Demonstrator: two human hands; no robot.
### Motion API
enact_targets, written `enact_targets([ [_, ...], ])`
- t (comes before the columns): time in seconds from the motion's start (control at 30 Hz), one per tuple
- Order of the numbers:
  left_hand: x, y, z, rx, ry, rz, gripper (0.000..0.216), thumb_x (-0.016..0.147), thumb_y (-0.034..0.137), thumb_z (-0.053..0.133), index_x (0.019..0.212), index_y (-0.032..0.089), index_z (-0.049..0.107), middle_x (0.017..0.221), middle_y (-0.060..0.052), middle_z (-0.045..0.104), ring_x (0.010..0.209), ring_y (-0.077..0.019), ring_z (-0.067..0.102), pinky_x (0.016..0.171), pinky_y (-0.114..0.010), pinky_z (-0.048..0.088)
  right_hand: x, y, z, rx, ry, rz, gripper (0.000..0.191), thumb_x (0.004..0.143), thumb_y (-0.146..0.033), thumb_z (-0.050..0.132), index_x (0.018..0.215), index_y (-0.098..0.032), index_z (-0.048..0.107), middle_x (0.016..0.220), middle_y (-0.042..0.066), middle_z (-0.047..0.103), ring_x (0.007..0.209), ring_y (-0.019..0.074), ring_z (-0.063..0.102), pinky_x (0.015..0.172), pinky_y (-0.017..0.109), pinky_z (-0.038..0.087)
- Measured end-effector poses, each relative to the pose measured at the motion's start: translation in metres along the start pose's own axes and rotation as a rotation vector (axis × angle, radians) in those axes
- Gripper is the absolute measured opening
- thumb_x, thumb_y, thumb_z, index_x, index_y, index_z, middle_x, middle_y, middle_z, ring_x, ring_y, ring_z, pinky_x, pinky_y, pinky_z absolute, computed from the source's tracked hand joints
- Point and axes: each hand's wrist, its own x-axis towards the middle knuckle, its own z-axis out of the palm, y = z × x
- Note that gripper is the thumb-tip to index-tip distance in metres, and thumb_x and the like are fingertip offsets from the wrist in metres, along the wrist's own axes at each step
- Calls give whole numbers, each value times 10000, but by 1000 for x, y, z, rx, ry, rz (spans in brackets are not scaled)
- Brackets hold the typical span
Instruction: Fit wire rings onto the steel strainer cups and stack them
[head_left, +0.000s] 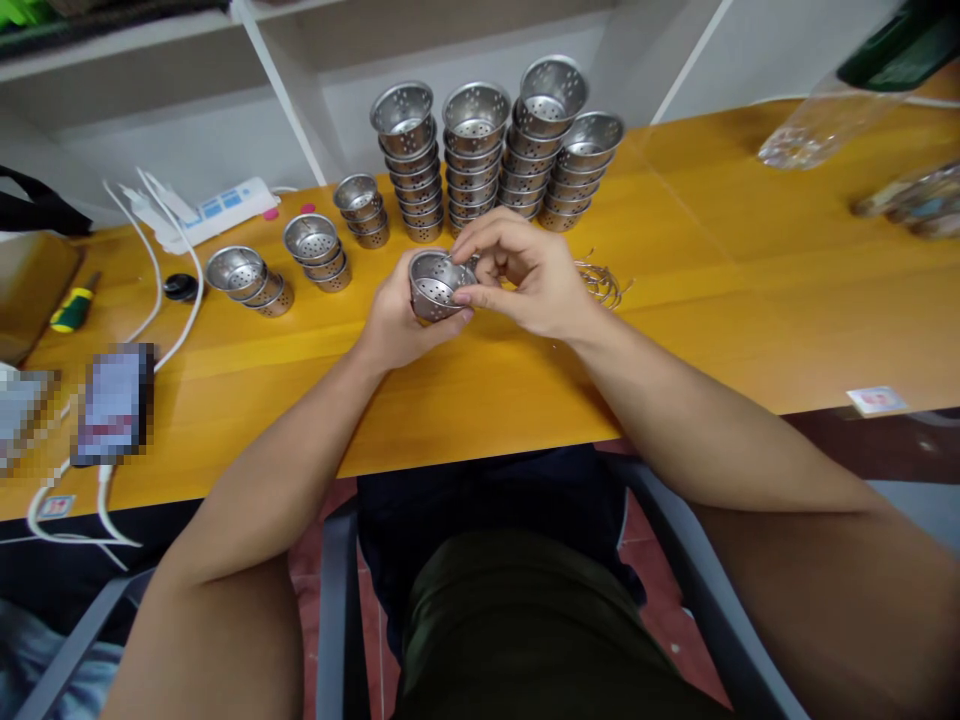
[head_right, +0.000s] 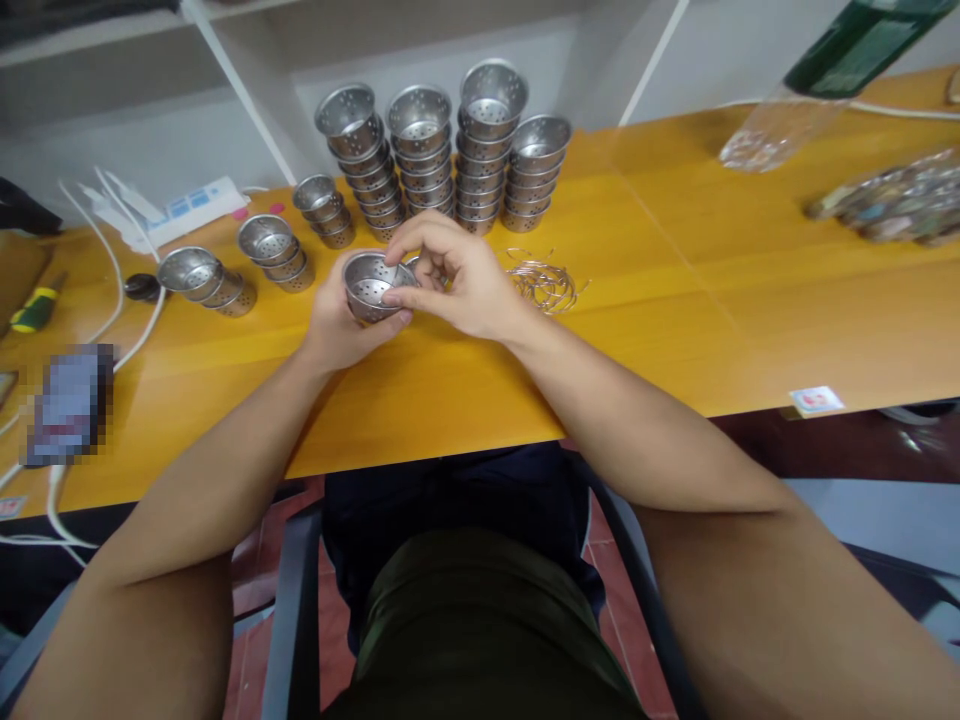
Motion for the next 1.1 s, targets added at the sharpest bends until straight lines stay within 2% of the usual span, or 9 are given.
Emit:
enact_targets([
  [0.1,1,2,2,-6,7,4,955,1017,951,1006,1630,292,685,1394,-108,862,1335,-383,925,1213,-619,807,-2,2,1,-35,35,-13,769,852,-841,1197,1320,-304,907,1312,111,868,961,269,777,754,423,728],
  [0.17,1,2,4,-21,9,9,947,1026,963,987,1637,306,683,1390,-99,858,1340,-379,925,1223,-624,808,-2,1,0,-75,12,-66,694,926,-824,1154,1300,-289,919,1295,118,895,1011,287,815,813,438,754],
  [0.27,2,-2,5,-45,52,31,930,1053,972,949,1675,348,652,1435,-94,838,1406,-377,909,1278,-628,785,-2,-4,-2,-155,-47,-168,546,1073,-781,1036,1245,-269,952,1356,148,919,1162,327,859,986,500,778],
  [0.33,2,-5,5,-42,89,27,964,1052,977,945,1720,368,610,1483,-103,821,1472,-392,889,1316,-644,762,-3,-9,-3,-207,-60,-194,511,1116,-766,980,1240,-271,968,1446,165,902,1243,352,854,1057,537,772],
  [0.47,4,-5,6,-2,108,-38,1081,998,1022,960,1762,364,569,1516,-134,793,1574,-459,838,1366,-723,719,-5,-19,-4,-299,-95,-80,433,1080,-718,996,1199,-303,967,1610,186,810,1273,382,808,1087,590,760],
  [0.63,8,0,5,44,74,-69,1173,934,1015,1026,1788,374,539,1536,-137,768,1591,-480,820,1384,-734,697,-6,-29,-4,-333,-96,-8,439,1027,-679,1029,1229,-307,912,1610,199,778,1324,416,775,1149,633,753],
  [0.77,6,-5,4,58,49,-61,1176,965,969,1038,1832,386,498,1590,-142,753,1611,-477,806,1381,-717,696,-6,-25,-5,-375,-110,-21,403,1042,-622,1030,1259,-305,907,1653,201,763,1473,467,744,1225,673,734],
  [0.93,-1,-13,4,28,21,-48,1176,983,928,1053,1848,384,471,1626,-151,750,1549,-457,830,1337,-706,725,-8,-9,-4,-421,-217,-101,370,1048,-455,997,1390,-323,946,1771,173,685,1695,492,656,1401,756,623],
  [1.1,-1,-12,2,36,16,-35,1187,960,956,1048,1825,377,477,1601,-152,745,1537,-460,821,1330,-700,711,-10,-6,-3,-378,-208,-112,470,1056,-528,1002,1475,-328,934,1779,192,671,1692,498,654,1363,751,662],
])
